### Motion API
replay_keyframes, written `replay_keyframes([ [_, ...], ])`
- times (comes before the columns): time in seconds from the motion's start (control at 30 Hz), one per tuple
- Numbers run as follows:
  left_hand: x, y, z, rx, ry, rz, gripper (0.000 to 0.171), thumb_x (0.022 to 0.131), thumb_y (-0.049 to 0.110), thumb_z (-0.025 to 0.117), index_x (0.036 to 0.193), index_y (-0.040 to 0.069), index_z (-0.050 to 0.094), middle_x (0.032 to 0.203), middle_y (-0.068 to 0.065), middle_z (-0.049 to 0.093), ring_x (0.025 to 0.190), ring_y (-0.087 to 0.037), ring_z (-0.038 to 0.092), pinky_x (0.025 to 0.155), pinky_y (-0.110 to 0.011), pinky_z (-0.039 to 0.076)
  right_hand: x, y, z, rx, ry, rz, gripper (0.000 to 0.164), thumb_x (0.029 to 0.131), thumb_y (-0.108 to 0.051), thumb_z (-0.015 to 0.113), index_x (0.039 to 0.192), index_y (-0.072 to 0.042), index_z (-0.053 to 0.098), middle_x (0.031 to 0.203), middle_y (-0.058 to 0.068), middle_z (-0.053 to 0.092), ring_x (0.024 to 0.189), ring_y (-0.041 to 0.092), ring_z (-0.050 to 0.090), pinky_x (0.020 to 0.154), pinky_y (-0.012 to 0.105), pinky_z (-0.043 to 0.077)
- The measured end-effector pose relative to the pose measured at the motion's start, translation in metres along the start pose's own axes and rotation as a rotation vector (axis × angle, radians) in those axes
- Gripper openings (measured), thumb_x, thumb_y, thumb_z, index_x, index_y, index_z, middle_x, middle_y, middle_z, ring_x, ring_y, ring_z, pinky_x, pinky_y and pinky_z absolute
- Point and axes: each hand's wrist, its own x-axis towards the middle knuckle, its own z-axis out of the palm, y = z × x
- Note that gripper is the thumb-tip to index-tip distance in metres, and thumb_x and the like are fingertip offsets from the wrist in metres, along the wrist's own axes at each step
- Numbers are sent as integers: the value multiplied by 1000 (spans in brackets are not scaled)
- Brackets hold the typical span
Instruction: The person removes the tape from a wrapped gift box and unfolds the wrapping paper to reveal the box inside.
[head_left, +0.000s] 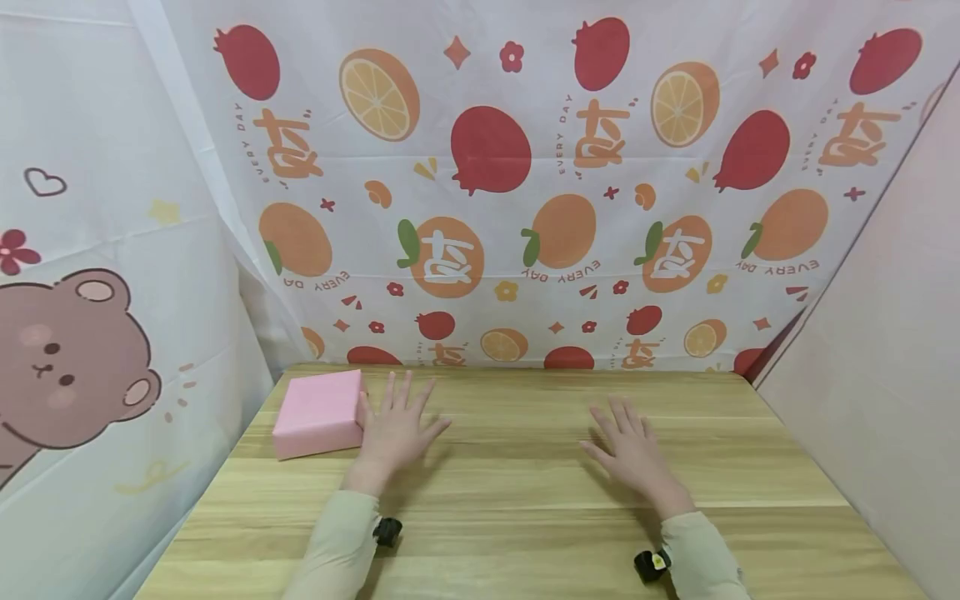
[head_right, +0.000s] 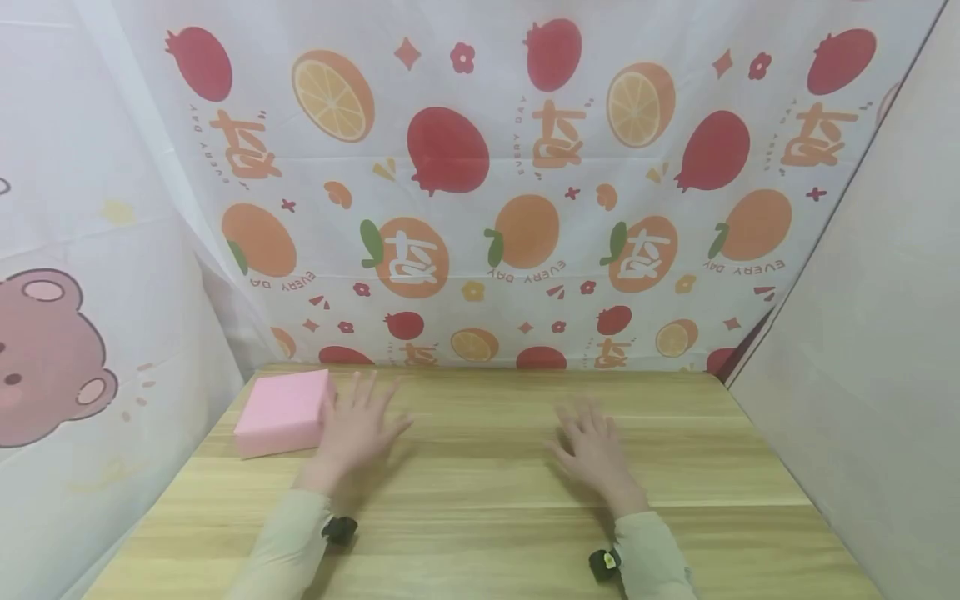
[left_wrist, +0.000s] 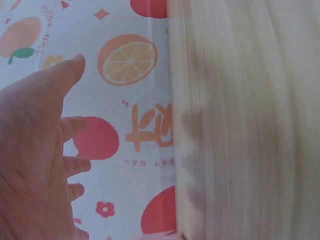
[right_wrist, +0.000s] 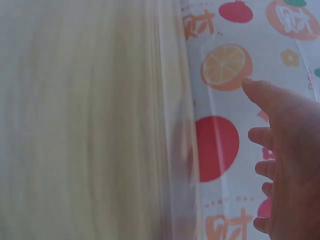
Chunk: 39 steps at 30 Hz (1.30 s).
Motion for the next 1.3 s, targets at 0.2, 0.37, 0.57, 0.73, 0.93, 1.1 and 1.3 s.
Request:
replay_keyframes([
  [0.2,-12,-14,-9,-18,33,3,74,90,66,50,152,29,33,162,-16,19,150,-43,6,110,-76,-1,5,-14,5,6,8,-47,71,93,-56,54,152,-21,35,161,17,23,150,40,14,114,67,18],
  [0.37,-20,-25,-19,0,44,5,74,90,64,53,151,26,35,162,-17,20,150,-42,6,109,-77,-2,12,-27,9,5,-13,-77,71,93,-58,52,152,-22,35,162,16,22,150,39,14,115,66,17],
  [0.57,-30,-41,-27,-4,41,-6,78,89,70,47,152,27,32,162,-19,17,150,-42,7,108,-77,-5,22,-49,12,-16,-56,-121,72,94,-59,50,153,-22,33,162,15,20,151,38,14,116,64,18],
  [0.73,-34,-58,-32,-15,51,-17,80,89,70,47,152,23,33,162,-19,18,148,-45,9,106,-79,-5,30,-68,17,-33,-68,-171,72,94,-60,48,153,-23,31,163,13,19,151,37,14,117,62,19],
  [0.93,-35,-78,-40,-39,69,-42,80,90,67,48,153,21,30,160,-23,20,145,-50,11,103,-81,-4,39,-90,20,-25,-85,-210,73,94,-62,46,154,-24,30,164,10,17,151,35,13,118,61,17],
  [1.1,-37,-91,-49,-44,62,-72,81,91,66,48,153,17,30,158,-27,18,144,-52,9,102,-82,-3,46,-109,23,-11,-114,-225,73,94,-64,43,154,-25,29,164,9,15,152,34,11,119,60,16],
  [1.3,-38,-103,-54,-48,53,-102,83,91,63,51,153,12,29,156,-31,18,145,-52,6,101,-83,-2,54,-130,27,11,-141,-266,73,95,-65,41,155,-28,24,164,10,15,152,33,9,120,59,16],
])
